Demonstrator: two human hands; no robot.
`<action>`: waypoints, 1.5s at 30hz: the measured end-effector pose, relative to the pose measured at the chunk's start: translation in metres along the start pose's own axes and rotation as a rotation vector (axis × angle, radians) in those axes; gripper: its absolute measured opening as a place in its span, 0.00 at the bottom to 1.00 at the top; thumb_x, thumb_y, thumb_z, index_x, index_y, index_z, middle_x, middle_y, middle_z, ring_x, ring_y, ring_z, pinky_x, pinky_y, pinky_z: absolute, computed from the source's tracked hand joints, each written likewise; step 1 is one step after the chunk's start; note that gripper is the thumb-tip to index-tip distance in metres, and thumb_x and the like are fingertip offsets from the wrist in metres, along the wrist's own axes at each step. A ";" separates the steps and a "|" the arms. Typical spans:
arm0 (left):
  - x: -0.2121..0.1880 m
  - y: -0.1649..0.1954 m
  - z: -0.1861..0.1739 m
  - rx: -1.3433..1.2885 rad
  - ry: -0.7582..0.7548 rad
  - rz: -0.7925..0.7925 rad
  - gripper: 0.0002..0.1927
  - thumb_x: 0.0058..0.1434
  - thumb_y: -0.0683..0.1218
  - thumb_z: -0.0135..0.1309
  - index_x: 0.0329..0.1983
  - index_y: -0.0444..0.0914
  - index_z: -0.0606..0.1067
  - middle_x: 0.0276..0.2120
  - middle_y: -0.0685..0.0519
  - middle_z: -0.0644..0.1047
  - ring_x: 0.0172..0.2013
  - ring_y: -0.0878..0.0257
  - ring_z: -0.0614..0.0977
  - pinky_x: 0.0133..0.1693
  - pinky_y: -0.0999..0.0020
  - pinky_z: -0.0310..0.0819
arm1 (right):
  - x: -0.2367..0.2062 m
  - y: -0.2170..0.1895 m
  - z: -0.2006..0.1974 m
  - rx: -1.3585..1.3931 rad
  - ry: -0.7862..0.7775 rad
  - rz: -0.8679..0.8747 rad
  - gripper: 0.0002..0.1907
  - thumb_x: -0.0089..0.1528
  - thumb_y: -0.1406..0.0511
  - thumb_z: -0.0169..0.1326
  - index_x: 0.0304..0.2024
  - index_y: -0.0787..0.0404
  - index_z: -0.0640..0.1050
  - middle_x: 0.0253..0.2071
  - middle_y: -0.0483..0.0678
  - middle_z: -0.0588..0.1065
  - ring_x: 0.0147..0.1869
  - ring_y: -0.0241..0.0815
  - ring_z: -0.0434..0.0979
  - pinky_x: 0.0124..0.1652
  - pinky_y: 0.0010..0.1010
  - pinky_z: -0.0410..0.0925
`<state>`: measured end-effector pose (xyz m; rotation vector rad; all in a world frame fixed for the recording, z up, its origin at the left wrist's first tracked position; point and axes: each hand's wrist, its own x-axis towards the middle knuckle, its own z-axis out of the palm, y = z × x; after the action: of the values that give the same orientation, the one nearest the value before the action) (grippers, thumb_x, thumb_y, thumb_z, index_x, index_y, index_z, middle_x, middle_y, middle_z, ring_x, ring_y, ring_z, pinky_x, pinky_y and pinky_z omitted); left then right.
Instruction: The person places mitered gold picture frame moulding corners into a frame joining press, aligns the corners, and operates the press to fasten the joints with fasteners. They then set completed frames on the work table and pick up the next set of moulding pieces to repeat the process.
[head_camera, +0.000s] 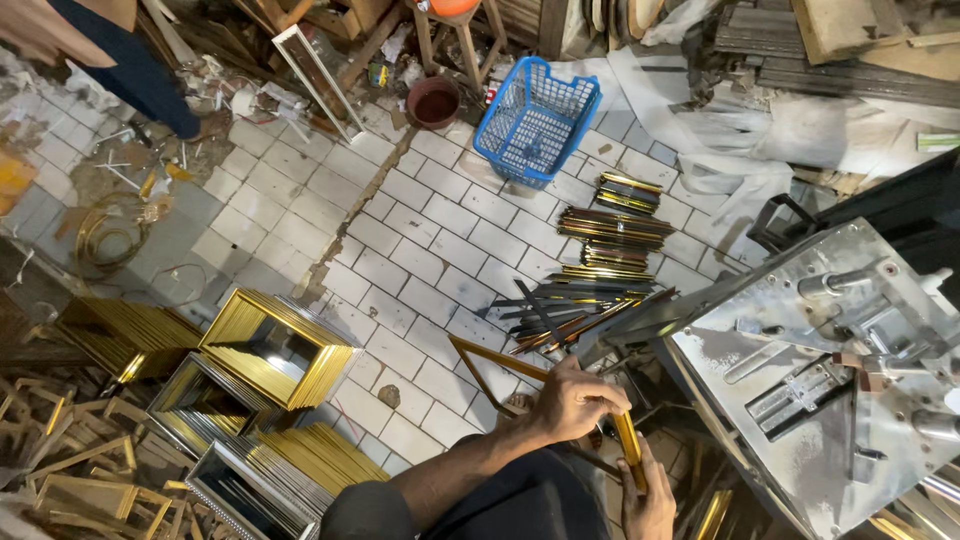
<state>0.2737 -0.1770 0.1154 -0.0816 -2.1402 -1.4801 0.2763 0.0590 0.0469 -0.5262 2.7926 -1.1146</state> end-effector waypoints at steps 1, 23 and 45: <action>-0.001 0.001 0.000 0.012 -0.004 -0.015 0.11 0.64 0.35 0.57 0.36 0.45 0.83 0.32 0.63 0.84 0.31 0.77 0.82 0.41 0.68 0.57 | 0.001 -0.003 -0.002 -0.011 -0.014 0.010 0.32 0.57 0.67 0.63 0.65 0.54 0.74 0.43 0.58 0.79 0.46 0.55 0.82 0.44 0.40 0.73; 0.057 -0.066 -0.125 -0.316 0.334 -0.435 0.16 0.65 0.52 0.53 0.48 0.39 0.80 0.43 0.51 0.84 0.34 0.62 0.87 0.35 0.60 0.77 | 0.016 -0.024 0.002 -0.059 -0.034 -0.046 0.12 0.62 0.60 0.59 0.47 0.53 0.79 0.39 0.52 0.80 0.40 0.55 0.82 0.36 0.40 0.73; 0.144 -0.036 -0.425 -0.422 1.036 -0.702 0.54 0.52 0.83 0.30 0.79 0.61 0.37 0.78 0.52 0.50 0.73 0.42 0.57 0.62 0.35 0.56 | -0.022 0.026 0.024 -0.222 -0.023 0.043 0.16 0.60 0.52 0.58 0.49 0.44 0.80 0.41 0.44 0.80 0.43 0.52 0.82 0.38 0.42 0.73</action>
<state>0.3034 -0.6019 0.2597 1.1250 -1.0094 -1.7383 0.2951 0.0682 0.0108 -0.4910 2.9098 -0.7901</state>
